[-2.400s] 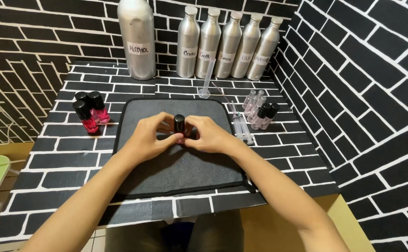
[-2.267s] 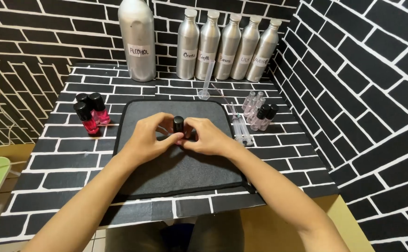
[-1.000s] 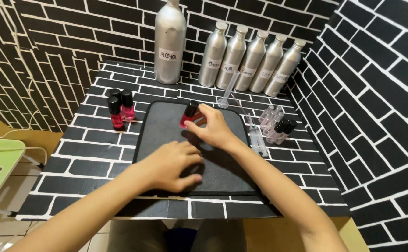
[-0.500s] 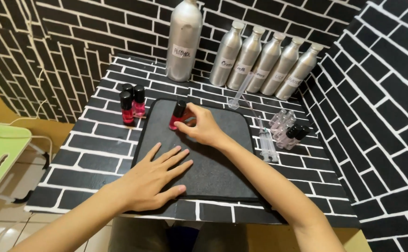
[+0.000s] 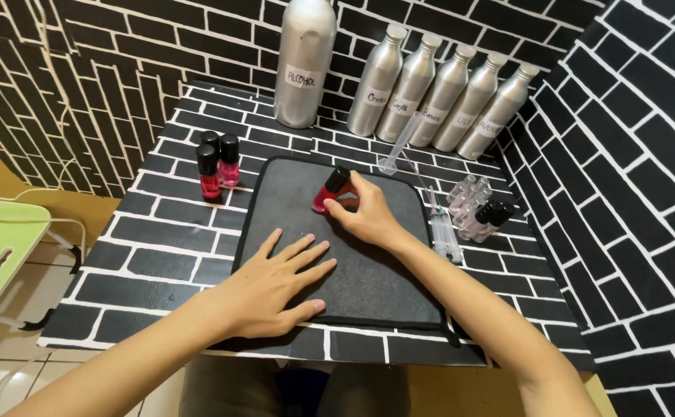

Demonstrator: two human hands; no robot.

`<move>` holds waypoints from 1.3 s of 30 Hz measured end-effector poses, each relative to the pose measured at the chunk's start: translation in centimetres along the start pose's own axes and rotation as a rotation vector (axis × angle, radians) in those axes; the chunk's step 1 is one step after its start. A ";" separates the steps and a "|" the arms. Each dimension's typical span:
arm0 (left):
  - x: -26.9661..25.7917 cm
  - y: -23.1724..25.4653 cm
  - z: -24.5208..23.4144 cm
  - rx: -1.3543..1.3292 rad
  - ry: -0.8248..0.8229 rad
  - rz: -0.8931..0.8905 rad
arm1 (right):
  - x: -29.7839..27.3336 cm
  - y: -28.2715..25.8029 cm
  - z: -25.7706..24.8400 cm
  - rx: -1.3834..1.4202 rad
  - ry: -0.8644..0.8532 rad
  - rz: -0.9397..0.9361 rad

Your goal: The person opens a small clear bottle, then uses a syringe to draw pink liquid from a large silver bottle labeled Orchid. The liquid is transferred into the small bottle, which is then capped.

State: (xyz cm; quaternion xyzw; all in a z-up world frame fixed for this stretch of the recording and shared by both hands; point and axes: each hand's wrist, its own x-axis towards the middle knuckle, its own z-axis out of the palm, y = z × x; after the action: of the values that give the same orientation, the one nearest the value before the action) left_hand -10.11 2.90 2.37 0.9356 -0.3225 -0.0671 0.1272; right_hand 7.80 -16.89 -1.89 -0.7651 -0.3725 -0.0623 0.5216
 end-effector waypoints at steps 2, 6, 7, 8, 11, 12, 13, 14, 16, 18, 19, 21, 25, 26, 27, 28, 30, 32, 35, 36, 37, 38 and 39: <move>1.0 -1.4 1.6 0.020 0.168 0.008 | -0.3 0.4 -0.6 0.017 0.007 0.010; 4.9 -5.2 2.3 -0.165 0.650 -0.029 | -0.4 0.1 -1.9 0.026 0.010 0.007; 5.6 -5.4 1.8 -0.164 0.651 -0.027 | -0.5 -0.6 -1.9 0.025 0.011 0.005; 6.4 -5.5 1.2 -0.275 0.657 -0.071 | -0.7 -1.3 -1.9 0.054 0.001 0.004; 8.6 -6.2 0.6 -0.480 0.689 -0.085 | -1.0 -2.5 -1.7 0.107 0.004 0.002; 9.3 -6.5 0.7 -0.581 0.712 -0.058 | -1.3 -2.6 -1.6 0.132 0.014 0.008; 9.4 -6.4 0.6 -0.586 0.703 -0.055 | -1.3 -2.2 -1.7 0.132 0.021 0.016; 9.5 -6.4 0.5 -0.580 0.702 -0.039 | -1.4 -1.7 -1.7 0.160 0.013 0.023; 9.2 -6.1 0.7 -0.577 0.698 -0.031 | -1.7 -1.2 -1.6 0.194 0.003 0.034; 8.9 -5.9 0.6 -0.591 0.700 -0.061 | -1.6 -1.2 -1.7 0.210 -0.033 0.040; 8.8 -6.0 0.6 -0.587 0.702 -0.064 | -1.6 -1.5 -1.7 0.214 -0.035 0.037; 8.5 -6.1 0.4 -0.579 0.738 -0.090 | -1.7 -2.1 -1.7 0.200 -0.064 0.038; 6.3 -7.1 0.1 -0.518 0.764 -0.182 | -2.1 -3.6 -2.3 0.122 -0.045 0.023; 5.5 -7.7 0.4 -0.438 0.805 -0.218 | -1.9 -3.2 -2.6 0.065 -0.042 0.016; 4.7 -8.4 0.6 -0.356 0.844 -0.253 | -1.8 -2.8 -2.8 0.009 -0.038 0.008; 4.0 -8.5 0.6 -0.350 0.843 -0.254 | -1.9 -2.4 -2.8 0.013 -0.036 0.005; 2.5 -8.8 0.6 -0.441 0.894 -0.371 | -1.9 -1.5 -2.8 -0.052 -0.028 -0.001; 1.6 -8.5 0.2 -0.453 0.904 -0.424 | -1.9 -1.6 -2.7 -0.076 -0.029 -0.004; 1.3 -9.1 0.3 -0.474 0.930 -0.488 | -1.9 -1.9 -2.7 -0.119 -0.035 -0.002; 1.3 -9.5 0.5 -0.483 0.945 -0.502 | -1.9 -2.0 -2.7 -0.135 -0.039 0.004; 1.3 -9.6 0.5 -0.484 0.946 -0.503 | -2.0 -2.1 -2.7 -0.136 -0.041 0.003; 1.2 -9.8 0.5 -0.476 0.954 -0.502 | -2.0 -2.2 -2.7 -0.156 -0.051 -0.007; 1.1 -9.9 0.5 -0.470 0.962 -0.503 | -2.1 -2.2 -2.7 -0.176 -0.062 -0.016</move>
State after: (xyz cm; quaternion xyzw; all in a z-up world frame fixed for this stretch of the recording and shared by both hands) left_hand -3.54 9.62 -0.98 0.8555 0.0268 0.2667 0.4430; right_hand 5.62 -19.82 -0.05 -0.8064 -0.3877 -0.0749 0.4402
